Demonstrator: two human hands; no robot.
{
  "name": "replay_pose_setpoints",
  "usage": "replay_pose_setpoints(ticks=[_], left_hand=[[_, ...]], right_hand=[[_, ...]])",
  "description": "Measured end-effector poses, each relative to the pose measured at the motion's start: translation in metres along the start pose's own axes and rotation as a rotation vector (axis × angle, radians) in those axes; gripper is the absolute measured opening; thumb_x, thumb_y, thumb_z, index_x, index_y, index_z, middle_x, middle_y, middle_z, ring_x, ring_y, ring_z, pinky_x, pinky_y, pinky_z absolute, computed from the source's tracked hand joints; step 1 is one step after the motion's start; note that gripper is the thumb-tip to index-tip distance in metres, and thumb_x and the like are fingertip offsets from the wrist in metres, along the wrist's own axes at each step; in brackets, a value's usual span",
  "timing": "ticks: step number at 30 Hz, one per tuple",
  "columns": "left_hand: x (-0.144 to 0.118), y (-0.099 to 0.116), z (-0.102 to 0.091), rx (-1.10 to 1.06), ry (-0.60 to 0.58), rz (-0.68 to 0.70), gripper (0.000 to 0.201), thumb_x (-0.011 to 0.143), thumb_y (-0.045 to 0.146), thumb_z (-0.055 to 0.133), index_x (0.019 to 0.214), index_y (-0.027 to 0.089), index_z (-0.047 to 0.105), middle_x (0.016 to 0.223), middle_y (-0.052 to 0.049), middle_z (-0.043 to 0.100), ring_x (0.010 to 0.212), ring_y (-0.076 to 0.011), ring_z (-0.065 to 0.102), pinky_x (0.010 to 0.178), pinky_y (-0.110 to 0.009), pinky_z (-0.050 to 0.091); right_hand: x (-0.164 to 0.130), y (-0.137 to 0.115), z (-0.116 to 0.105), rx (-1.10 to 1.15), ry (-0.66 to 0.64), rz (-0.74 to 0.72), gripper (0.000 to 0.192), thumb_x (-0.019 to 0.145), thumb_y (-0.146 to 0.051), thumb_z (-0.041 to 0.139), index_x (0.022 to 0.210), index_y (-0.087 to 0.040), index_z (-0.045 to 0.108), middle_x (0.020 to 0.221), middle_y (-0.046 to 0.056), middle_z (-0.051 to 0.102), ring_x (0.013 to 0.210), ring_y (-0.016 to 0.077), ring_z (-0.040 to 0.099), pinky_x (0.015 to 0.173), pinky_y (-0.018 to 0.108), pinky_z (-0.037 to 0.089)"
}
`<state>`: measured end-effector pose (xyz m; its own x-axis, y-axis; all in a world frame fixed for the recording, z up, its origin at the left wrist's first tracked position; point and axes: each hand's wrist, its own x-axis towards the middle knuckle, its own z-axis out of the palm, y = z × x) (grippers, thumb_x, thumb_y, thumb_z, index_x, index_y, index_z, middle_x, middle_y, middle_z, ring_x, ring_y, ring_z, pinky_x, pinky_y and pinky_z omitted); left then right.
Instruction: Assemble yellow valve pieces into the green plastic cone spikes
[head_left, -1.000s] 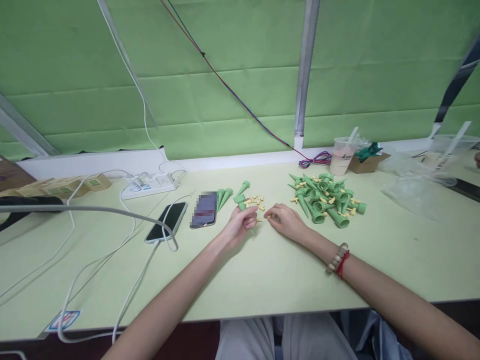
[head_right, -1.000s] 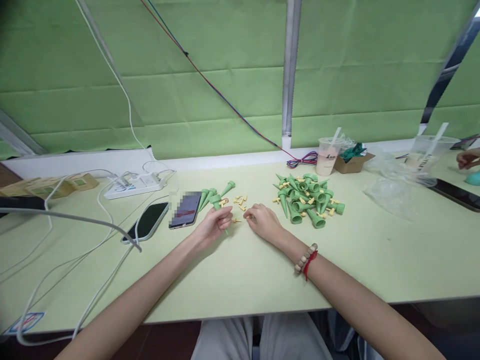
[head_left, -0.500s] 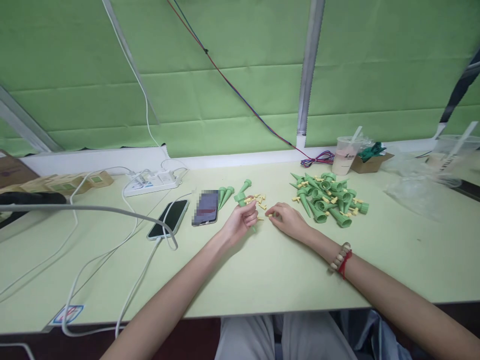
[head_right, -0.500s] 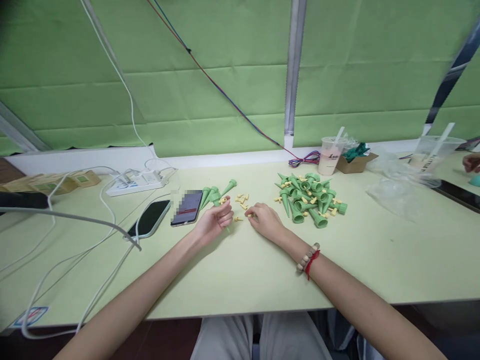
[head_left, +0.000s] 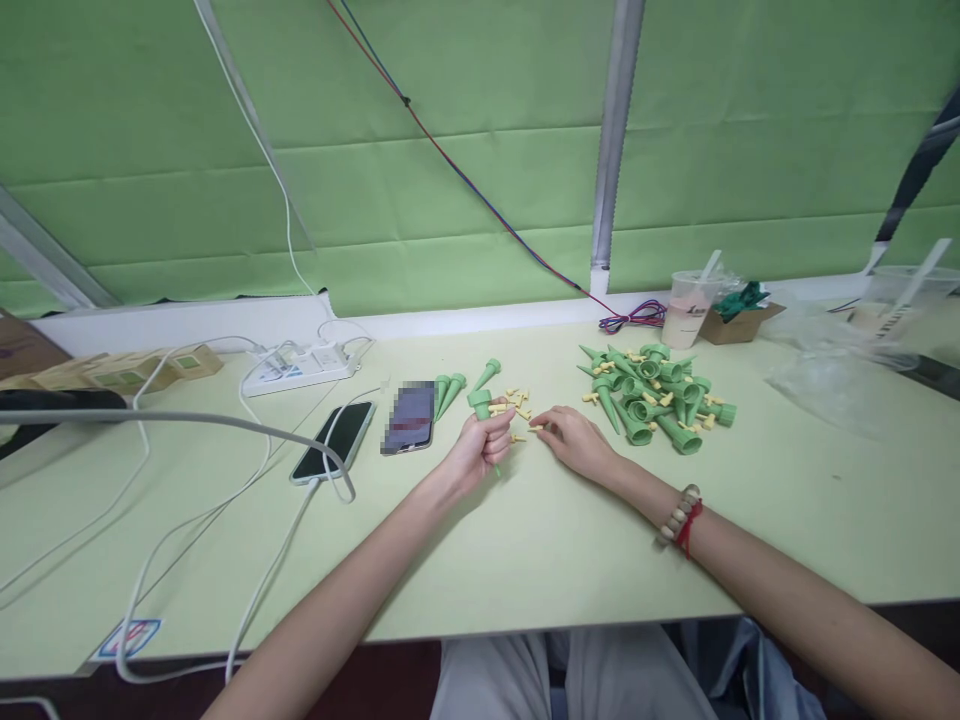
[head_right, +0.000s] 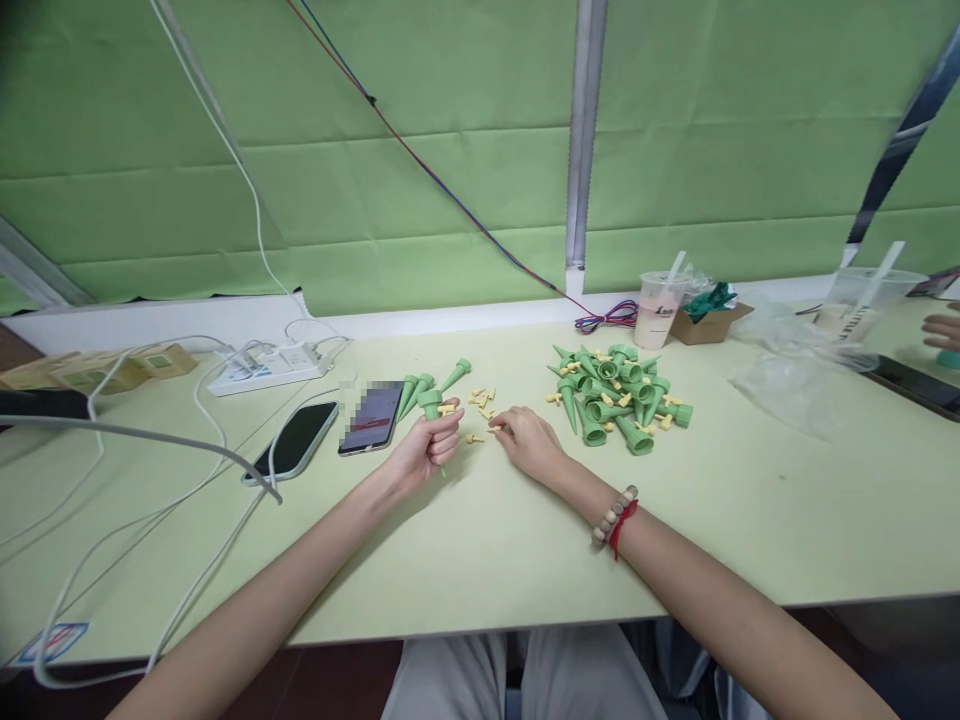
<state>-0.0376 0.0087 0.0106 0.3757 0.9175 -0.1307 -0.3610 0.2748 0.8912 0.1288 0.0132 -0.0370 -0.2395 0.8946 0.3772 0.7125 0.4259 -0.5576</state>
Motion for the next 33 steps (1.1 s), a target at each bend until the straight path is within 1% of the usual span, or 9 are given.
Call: replay_pose_setpoints(ticks=[5, 7, 10, 12, 16, 22, 27, 30, 33], left_hand=[[-0.002, -0.002, -0.001, 0.036, -0.042, 0.06, 0.038, 0.063, 0.028, 0.073, 0.085, 0.02, 0.043, 0.049, 0.012, 0.017, 0.036, -0.0006, 0.015, 0.036, -0.013, 0.01], [-0.003, -0.001, -0.001, 0.018, -0.082, 0.059, 0.04, 0.067, 0.04, 0.069, 0.092, 0.02, 0.045, 0.049, 0.011, 0.019, 0.037, -0.0014, 0.018, 0.037, -0.013, 0.012], [-0.003, 0.001, -0.002, -0.039, -0.15, 0.001, 0.047, 0.072, 0.062, 0.051, 0.093, 0.02, 0.047, 0.046, 0.011, 0.019, 0.036, -0.0031, 0.016, 0.036, -0.014, 0.013], [-0.002, 0.003, -0.003, -0.05, -0.169, -0.021, 0.051, 0.074, 0.067, 0.04, 0.093, 0.021, 0.047, 0.043, 0.01, 0.018, 0.035, -0.004, 0.014, 0.036, -0.015, 0.011], [-0.002, 0.003, -0.002, -0.035, -0.181, 0.006, 0.05, 0.079, 0.064, 0.031, 0.097, 0.021, 0.047, 0.042, 0.01, 0.018, 0.034, -0.0048, 0.013, 0.035, -0.015, 0.011], [-0.003, 0.004, -0.001, -0.018, -0.206, 0.047, 0.049, 0.082, 0.06, 0.032, 0.104, 0.02, 0.048, 0.044, 0.008, 0.024, 0.034, -0.0057, 0.02, 0.037, -0.015, 0.017], [-0.005, 0.004, 0.001, -0.063, -0.192, 0.057, 0.045, 0.083, 0.055, 0.034, 0.103, 0.018, 0.05, 0.049, 0.005, 0.036, 0.04, -0.0079, 0.033, 0.042, -0.019, 0.029], [-0.005, 0.003, 0.004, -0.097, -0.174, 0.079, 0.041, 0.084, 0.051, 0.035, 0.101, 0.017, 0.051, 0.065, -0.001, 0.05, 0.046, -0.0086, 0.04, 0.05, -0.022, 0.036], [-0.004, 0.0, 0.006, -0.116, -0.168, 0.102, 0.037, 0.084, 0.047, 0.036, 0.1, 0.018, 0.052, 0.076, -0.003, 0.053, 0.051, -0.0089, 0.043, 0.053, -0.023, 0.038]], right_hand=[[0.003, -0.006, -0.002, 0.29, 0.237, 0.038, 0.029, 0.089, -0.029, 0.037, 0.096, -0.016, 0.061, 0.093, 0.008, 0.06, 0.086, 0.0164, 0.055, 0.077, 0.03, 0.042], [0.003, -0.01, -0.004, 0.456, 0.259, 0.086, 0.028, 0.085, -0.034, 0.044, 0.097, -0.016, 0.062, 0.094, 0.008, 0.063, 0.084, 0.016, 0.056, 0.073, 0.029, 0.044], [0.004, -0.016, -0.007, 0.644, 0.245, 0.129, 0.03, 0.078, -0.037, 0.055, 0.097, -0.016, 0.064, 0.095, 0.008, 0.066, 0.081, 0.0156, 0.059, 0.07, 0.028, 0.046], [0.004, -0.02, -0.01, 0.71, 0.249, 0.138, 0.03, 0.074, -0.038, 0.06, 0.093, -0.015, 0.066, 0.094, 0.008, 0.068, 0.077, 0.0157, 0.061, 0.068, 0.028, 0.047], [0.003, -0.024, -0.014, 0.74, 0.253, 0.078, 0.026, 0.073, -0.037, 0.062, 0.088, -0.017, 0.069, 0.089, 0.007, 0.069, 0.074, 0.0158, 0.062, 0.065, 0.027, 0.047], [0.0, -0.028, -0.018, 0.629, 0.265, -0.074, 0.019, 0.078, -0.033, 0.058, 0.087, -0.021, 0.069, 0.089, 0.005, 0.066, 0.075, 0.0137, 0.059, 0.062, 0.024, 0.046], [0.0, -0.03, -0.021, 0.662, 0.308, -0.019, 0.027, 0.082, -0.037, 0.051, 0.098, -0.02, 0.065, 0.095, 0.006, 0.064, 0.073, 0.0124, 0.058, 0.062, 0.024, 0.046], [0.001, -0.031, -0.02, 0.731, 0.24, 0.032, 0.029, 0.08, -0.039, 0.053, 0.092, -0.017, 0.066, 0.09, 0.007, 0.066, 0.07, 0.0129, 0.059, 0.061, 0.025, 0.047], [0.0, -0.033, -0.016, 0.811, 0.147, 0.07, 0.026, 0.071, -0.038, 0.063, 0.086, -0.016, 0.067, 0.085, 0.007, 0.068, 0.075, 0.0165, 0.063, 0.067, 0.029, 0.05]])
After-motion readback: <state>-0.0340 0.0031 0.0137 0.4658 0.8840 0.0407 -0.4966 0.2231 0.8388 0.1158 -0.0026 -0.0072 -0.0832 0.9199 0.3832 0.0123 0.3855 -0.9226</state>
